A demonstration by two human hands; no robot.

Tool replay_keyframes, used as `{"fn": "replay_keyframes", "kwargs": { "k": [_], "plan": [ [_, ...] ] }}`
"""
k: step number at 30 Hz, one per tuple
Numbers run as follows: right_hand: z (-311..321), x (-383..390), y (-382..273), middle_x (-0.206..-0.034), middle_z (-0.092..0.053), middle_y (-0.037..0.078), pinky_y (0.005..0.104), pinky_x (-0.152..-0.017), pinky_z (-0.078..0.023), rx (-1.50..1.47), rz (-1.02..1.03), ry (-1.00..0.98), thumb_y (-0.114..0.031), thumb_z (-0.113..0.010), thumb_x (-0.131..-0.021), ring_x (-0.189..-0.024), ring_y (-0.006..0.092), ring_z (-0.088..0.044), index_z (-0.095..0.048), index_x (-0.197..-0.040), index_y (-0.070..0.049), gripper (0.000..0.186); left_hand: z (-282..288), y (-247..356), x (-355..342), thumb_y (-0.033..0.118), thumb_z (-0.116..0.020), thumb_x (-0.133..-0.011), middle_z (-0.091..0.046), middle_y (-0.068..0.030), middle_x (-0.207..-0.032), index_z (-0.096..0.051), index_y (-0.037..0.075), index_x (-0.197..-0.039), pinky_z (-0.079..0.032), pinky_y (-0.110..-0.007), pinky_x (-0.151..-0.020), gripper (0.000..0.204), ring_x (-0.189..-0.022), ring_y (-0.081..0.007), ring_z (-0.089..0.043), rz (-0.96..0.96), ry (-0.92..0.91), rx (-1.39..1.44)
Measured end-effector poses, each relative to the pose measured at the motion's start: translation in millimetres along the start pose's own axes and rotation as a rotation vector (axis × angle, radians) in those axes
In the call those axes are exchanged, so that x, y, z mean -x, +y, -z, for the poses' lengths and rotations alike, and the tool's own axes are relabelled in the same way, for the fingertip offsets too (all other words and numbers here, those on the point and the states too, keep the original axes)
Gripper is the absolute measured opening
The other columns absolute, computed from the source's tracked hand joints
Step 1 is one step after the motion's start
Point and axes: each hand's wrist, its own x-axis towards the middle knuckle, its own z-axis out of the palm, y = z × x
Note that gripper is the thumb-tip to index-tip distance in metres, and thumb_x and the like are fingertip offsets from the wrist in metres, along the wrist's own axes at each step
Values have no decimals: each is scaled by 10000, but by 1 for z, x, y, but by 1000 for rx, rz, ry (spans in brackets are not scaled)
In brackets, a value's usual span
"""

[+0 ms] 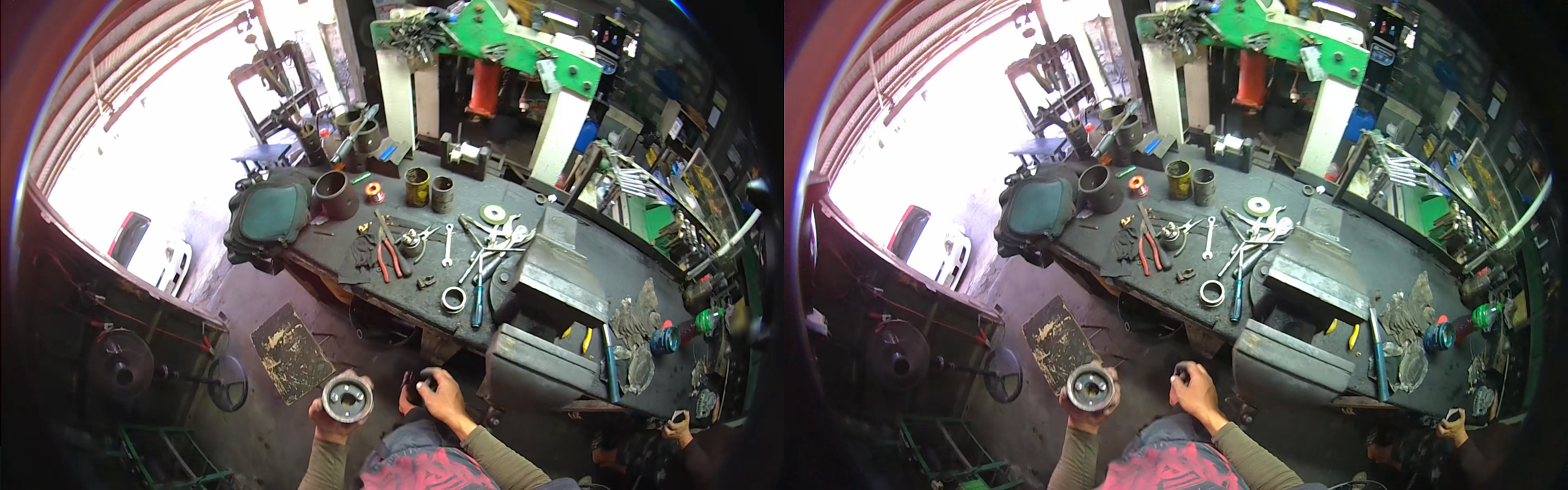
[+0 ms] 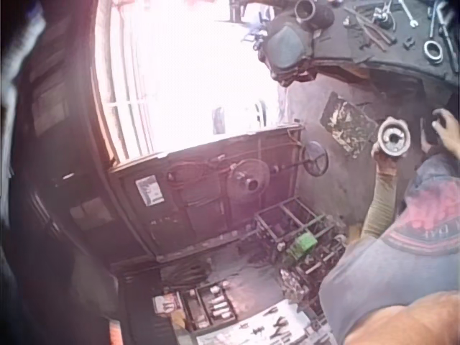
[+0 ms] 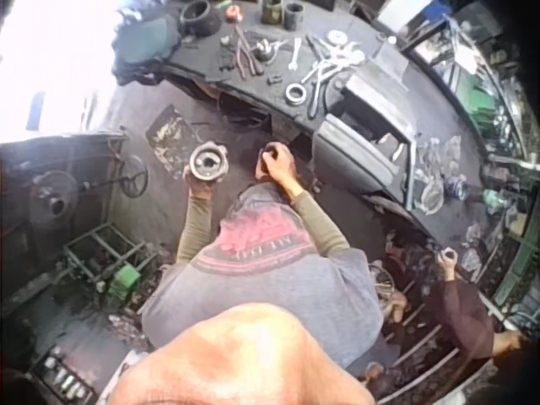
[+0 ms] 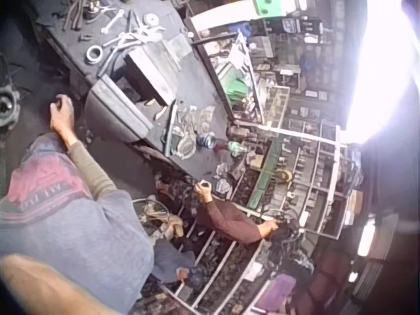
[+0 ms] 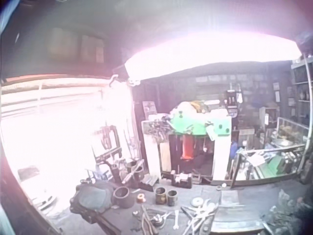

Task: The person uses a screwdriver to pry and adjust a cylindrical mechanical part on a workbench, then moves to a sink area to scrub the part with a brush. The person handles the part repeatedly, inspecting it between actions.

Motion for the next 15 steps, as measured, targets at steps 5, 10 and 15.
{"fn": "replay_keyframes", "kwargs": {
  "k": [5, 10, 15],
  "plan": [
    [1, -59, 6, -1201, -594, 216, 493, -980, -477, 172, 8, 458, -158, -707, -880, -1146, 397, -591, -580, -1310, -14, 470, 13, 13, -79, 612, -785, -751, -513, -179, -1295, -494, 44, -1383, -591, -329, -621, 899, -986, -277, -673, 252, -25, 110],
    [24, -91, 15, -1408, -490, 269, 542, -1109, -395, 432, -68, 675, -167, -720, -914, -1314, 467, -482, -448, -1467, -18, 634, 19, 21, -125, 614, -816, -707, -520, -228, -1337, -464, -6, -1422, -520, -447, -1072, 1010, -1279, -339, -533, 251, 7, -47],
    [27, -111, 12, -1277, -559, 256, 534, -1036, -442, 425, -184, 669, -190, -735, -914, -1209, 466, -545, -483, -1440, -4, 612, -7, 37, -189, 613, -882, -593, -538, -254, -1253, -493, 3, -1352, -623, -379, -904, 1049, -1123, -304, -631, 525, -130, -8]
  ]
}}
